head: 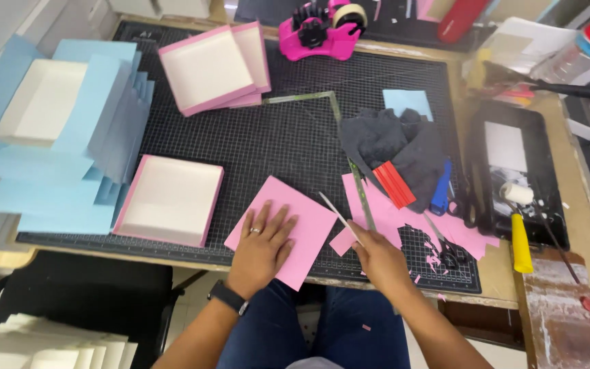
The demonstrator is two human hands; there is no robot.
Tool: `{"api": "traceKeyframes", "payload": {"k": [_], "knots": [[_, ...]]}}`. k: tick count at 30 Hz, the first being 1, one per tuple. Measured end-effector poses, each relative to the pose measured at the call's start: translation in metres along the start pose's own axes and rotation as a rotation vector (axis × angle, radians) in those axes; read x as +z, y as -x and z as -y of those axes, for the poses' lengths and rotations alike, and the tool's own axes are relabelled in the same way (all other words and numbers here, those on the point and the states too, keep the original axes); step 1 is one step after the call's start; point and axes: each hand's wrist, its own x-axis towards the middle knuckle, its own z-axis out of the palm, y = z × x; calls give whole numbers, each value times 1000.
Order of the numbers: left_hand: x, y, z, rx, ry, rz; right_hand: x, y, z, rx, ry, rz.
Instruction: Assembling small pink cardboard boxes by creasing and folding
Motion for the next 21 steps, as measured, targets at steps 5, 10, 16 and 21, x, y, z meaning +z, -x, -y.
{"api": "traceKeyframes", "payload": {"k": [5,10,16,21], "knots": [[-1,-8,21,144,69,10,-31,-43,16,71,-121,-20],[0,-7,22,166,116,33,-34,-110,46,-23,-146,22],[5,-1,9,81,109,-8,-66,-161,64,-224,178,144],[5,-2,8,46,135,43,-76,-188,66,-383,403,63]]}}
